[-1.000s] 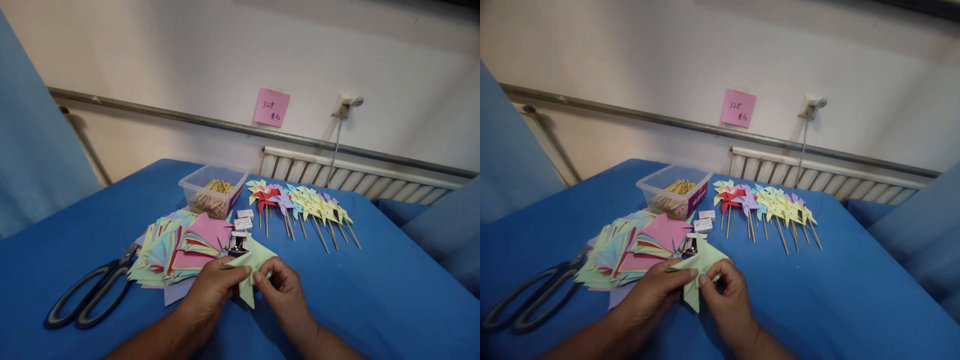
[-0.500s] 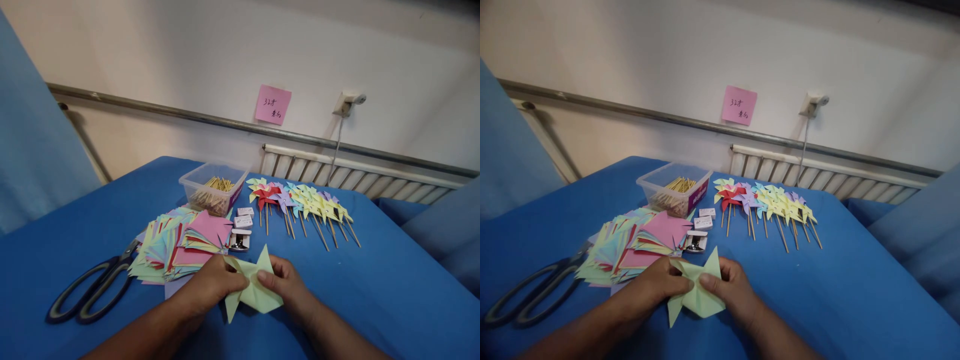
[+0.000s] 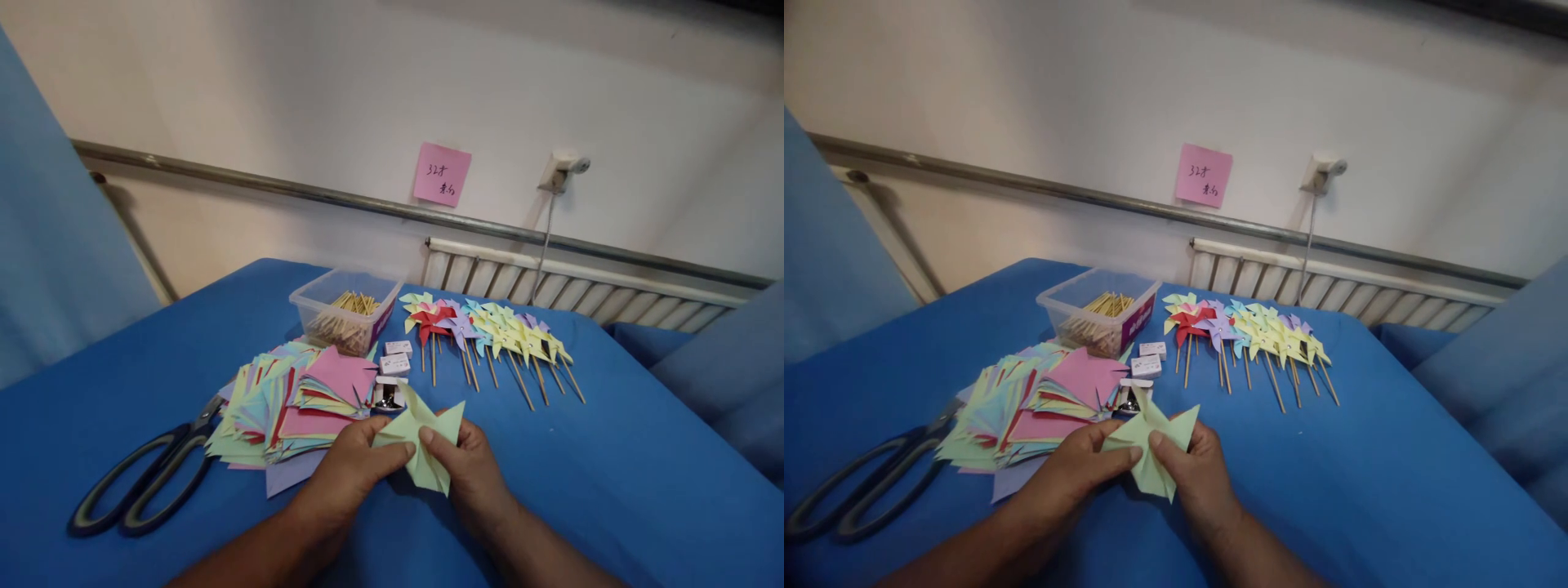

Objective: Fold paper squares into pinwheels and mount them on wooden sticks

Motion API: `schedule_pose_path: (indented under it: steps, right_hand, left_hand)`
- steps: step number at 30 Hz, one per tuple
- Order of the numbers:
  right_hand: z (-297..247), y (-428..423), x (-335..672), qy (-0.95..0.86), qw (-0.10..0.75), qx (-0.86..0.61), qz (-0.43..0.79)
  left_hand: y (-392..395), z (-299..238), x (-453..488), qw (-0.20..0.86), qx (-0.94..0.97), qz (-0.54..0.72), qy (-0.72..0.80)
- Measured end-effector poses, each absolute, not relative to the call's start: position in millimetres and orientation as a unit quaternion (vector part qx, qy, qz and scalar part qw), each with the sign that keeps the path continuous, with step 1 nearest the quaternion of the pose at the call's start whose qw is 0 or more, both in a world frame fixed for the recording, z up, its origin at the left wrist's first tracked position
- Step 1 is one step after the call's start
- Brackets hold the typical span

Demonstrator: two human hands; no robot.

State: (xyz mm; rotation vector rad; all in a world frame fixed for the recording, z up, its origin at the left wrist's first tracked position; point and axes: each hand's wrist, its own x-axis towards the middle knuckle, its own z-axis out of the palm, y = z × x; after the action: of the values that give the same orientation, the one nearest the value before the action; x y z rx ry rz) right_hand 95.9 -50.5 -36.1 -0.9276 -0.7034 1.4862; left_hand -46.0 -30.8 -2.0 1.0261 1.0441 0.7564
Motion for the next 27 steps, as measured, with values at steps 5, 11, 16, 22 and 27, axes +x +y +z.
schedule_pose_path:
  steps: [5,11,16,22,27]
  right_hand:
    - [-35,-55,86,-0.265,0.627,-0.373,0.631]
    - [-34,-59,82,-0.248,0.629,-0.374,0.635]
    - [-34,-59,84,-0.289,0.61,-0.361,0.643]
    - [-31,-61,89,-0.387,0.645,-0.401,0.523]
    - [-30,-69,85,-0.476,0.639,-0.403,0.45]
  left_hand:
    - [-40,-3,-36,0.735,0.367,0.398,0.407]
    - [-43,-2,-32,0.742,0.326,0.427,0.4]
    - [-41,1,-33,0.739,0.319,0.441,0.396]
    - [-33,19,-47,0.727,0.305,0.477,0.39]
    - [-27,26,-56,0.725,0.292,0.485,0.392]
